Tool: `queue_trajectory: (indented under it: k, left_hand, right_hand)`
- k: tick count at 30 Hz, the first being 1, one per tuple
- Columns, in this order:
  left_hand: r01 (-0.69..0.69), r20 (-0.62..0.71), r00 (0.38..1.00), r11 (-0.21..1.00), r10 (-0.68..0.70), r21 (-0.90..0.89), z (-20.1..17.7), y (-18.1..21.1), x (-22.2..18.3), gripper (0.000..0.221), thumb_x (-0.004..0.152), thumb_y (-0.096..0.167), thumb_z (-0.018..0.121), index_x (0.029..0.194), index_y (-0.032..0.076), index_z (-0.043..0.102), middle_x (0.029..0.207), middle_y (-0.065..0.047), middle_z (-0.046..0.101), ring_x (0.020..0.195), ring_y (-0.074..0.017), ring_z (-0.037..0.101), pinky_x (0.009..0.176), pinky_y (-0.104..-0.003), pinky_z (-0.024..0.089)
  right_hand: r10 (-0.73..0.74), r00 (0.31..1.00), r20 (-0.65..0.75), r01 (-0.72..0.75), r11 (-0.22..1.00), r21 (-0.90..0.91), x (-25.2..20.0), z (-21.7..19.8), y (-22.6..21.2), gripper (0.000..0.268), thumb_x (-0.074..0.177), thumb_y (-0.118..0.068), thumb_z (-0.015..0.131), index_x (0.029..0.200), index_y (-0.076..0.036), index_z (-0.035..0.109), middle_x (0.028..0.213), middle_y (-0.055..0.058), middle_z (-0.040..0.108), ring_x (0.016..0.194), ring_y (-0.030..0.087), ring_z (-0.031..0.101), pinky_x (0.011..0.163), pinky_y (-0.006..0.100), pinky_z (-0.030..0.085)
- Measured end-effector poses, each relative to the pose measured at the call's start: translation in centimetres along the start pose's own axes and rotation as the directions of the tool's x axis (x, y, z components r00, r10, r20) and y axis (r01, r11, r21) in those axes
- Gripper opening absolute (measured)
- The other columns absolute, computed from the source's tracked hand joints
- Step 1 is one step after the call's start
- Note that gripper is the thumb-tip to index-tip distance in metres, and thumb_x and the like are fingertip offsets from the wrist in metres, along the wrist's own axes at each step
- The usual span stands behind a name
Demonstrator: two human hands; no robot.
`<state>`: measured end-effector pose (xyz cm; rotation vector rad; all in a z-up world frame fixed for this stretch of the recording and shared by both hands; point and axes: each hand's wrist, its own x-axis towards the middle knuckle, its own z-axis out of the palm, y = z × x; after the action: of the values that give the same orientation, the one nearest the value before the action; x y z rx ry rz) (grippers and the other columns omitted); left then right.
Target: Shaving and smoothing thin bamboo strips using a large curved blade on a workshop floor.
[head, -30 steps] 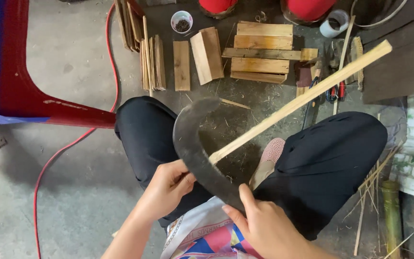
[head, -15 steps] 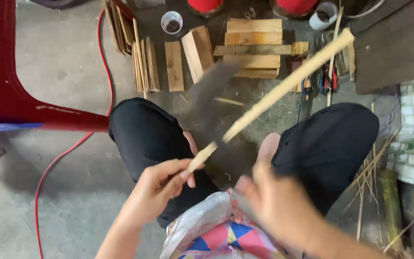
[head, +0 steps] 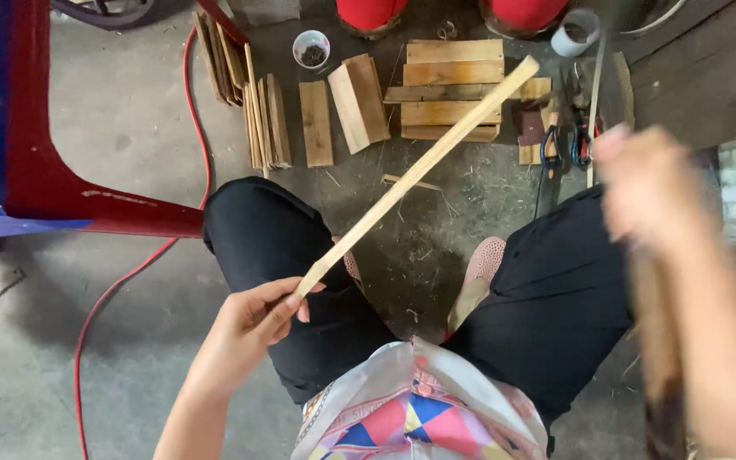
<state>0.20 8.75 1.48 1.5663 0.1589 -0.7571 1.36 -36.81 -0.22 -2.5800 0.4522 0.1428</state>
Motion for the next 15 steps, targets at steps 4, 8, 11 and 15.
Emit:
queue_trajectory:
  k: [4,8,11,15]
  left_hand:
    - [-0.013,-0.076,0.997,1.0,0.013,0.005,0.1,-0.3,0.4,0.031,0.099,0.001,0.058,0.122,-0.007,0.076,0.079,-0.01,0.067,0.055,-0.01,0.039,0.046,-0.023,0.028]
    - [-0.083,-0.072,0.994,0.995,0.086,0.052,1.9,-0.6,1.6,0.029,0.095,0.004,0.066,0.121,-0.004,0.074,0.082,-0.006,0.07,0.056,-0.0074,0.042,0.049,-0.021,0.03]
    - [-0.227,-0.095,0.967,0.969,0.236,0.103,3.1,-0.4,2.1,0.039,0.087,-0.009,0.068,0.125,-0.005,0.068,0.105,-0.008,0.075,0.085,-0.0096,0.065,0.075,-0.02,0.052]
    - [-0.298,-0.137,0.93,0.918,0.341,0.261,3.8,-0.3,2.8,0.02,0.092,-0.003,0.069,0.11,0.0,0.062,0.085,-0.006,0.07,0.062,-0.0072,0.056,0.053,-0.02,0.045]
  right_hand:
    - [0.236,0.96,-0.151,-0.142,0.873,0.466,2.2,-3.7,6.7,0.034,0.137,-0.032,0.035,0.118,-0.005,0.029,0.063,0.008,0.032,0.041,0.02,0.031,0.032,0.038,0.028]
    - [0.203,0.968,-0.15,-0.115,0.883,0.455,-2.2,-3.4,1.5,0.04,0.135,-0.035,0.037,0.112,-0.004,0.031,0.06,0.008,0.034,0.037,0.02,0.034,0.029,0.037,0.03]
    - [0.253,0.967,-0.009,-0.229,0.89,0.394,-6.0,-2.1,-3.5,0.038,0.126,-0.026,0.041,0.099,0.001,0.038,0.054,0.017,0.045,0.033,0.028,0.04,0.03,0.041,0.033]
    - [0.19,0.976,0.108,-0.218,0.897,0.384,-9.6,-0.3,-5.9,0.021,0.109,-0.022,0.048,0.111,-0.002,0.056,0.042,0.013,0.051,0.028,0.024,0.043,0.033,0.038,0.033]
